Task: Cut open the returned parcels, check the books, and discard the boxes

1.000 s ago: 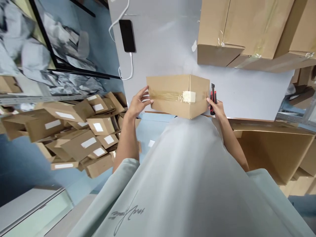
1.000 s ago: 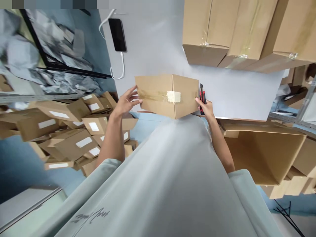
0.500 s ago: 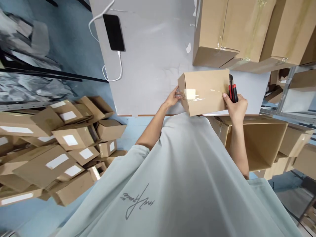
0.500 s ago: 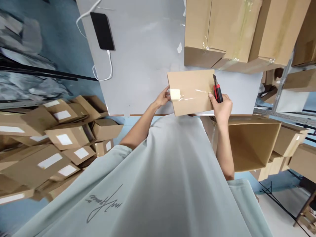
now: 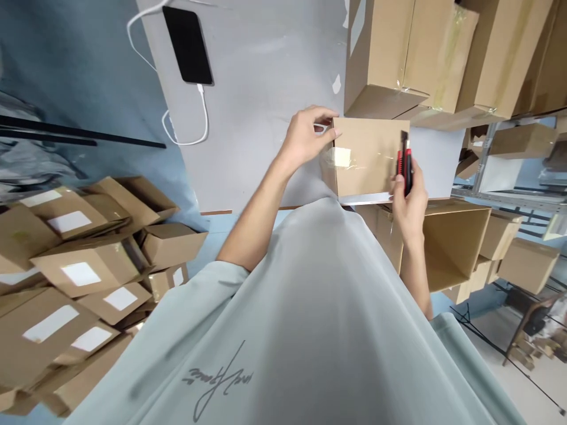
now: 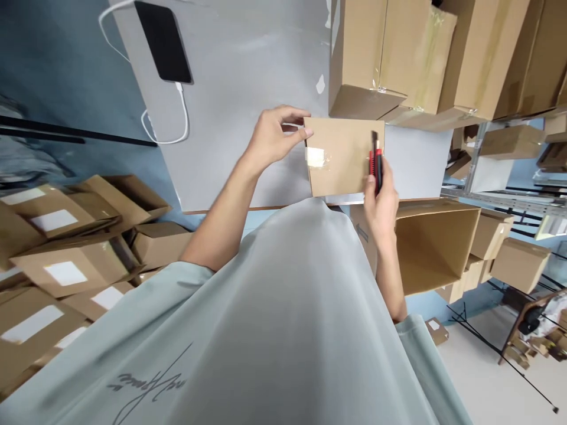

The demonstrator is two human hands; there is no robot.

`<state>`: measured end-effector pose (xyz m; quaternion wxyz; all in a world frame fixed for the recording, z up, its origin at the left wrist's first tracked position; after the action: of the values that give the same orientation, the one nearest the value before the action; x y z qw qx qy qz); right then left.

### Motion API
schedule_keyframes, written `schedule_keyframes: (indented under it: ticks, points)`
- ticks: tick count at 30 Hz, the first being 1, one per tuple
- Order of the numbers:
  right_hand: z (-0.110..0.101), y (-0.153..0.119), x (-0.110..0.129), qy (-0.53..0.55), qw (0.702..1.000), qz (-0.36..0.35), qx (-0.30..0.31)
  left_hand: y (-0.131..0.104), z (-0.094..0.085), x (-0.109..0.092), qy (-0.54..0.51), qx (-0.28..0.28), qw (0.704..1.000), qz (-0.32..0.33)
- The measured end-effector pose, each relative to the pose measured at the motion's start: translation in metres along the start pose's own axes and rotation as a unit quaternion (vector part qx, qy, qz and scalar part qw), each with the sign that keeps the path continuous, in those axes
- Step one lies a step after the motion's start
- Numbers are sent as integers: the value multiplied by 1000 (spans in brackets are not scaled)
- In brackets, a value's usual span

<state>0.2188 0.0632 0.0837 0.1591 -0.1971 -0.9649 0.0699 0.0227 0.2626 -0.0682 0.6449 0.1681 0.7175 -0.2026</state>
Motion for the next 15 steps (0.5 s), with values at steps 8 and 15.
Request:
schedule_keyframes:
  ticks: [8,15]
  points:
    - [34,-16,91,-24,991,-51,125,9,-1,8,-18,23,1000,7]
    - [35,-21,119,-175,973,20,151,4,-1,-14,9,10,1000,-3]
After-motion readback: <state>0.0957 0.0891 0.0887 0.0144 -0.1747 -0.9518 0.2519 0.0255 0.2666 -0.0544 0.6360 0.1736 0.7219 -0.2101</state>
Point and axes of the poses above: each hand's wrist, its own y-axis towards the middle knuckle, its own z-axis out of the palm, x = y × z, the point moved 9 cm from there along y, towards the middle knuckle, and after that the axes turned 1 degree about -z, right-handed, at the moved point
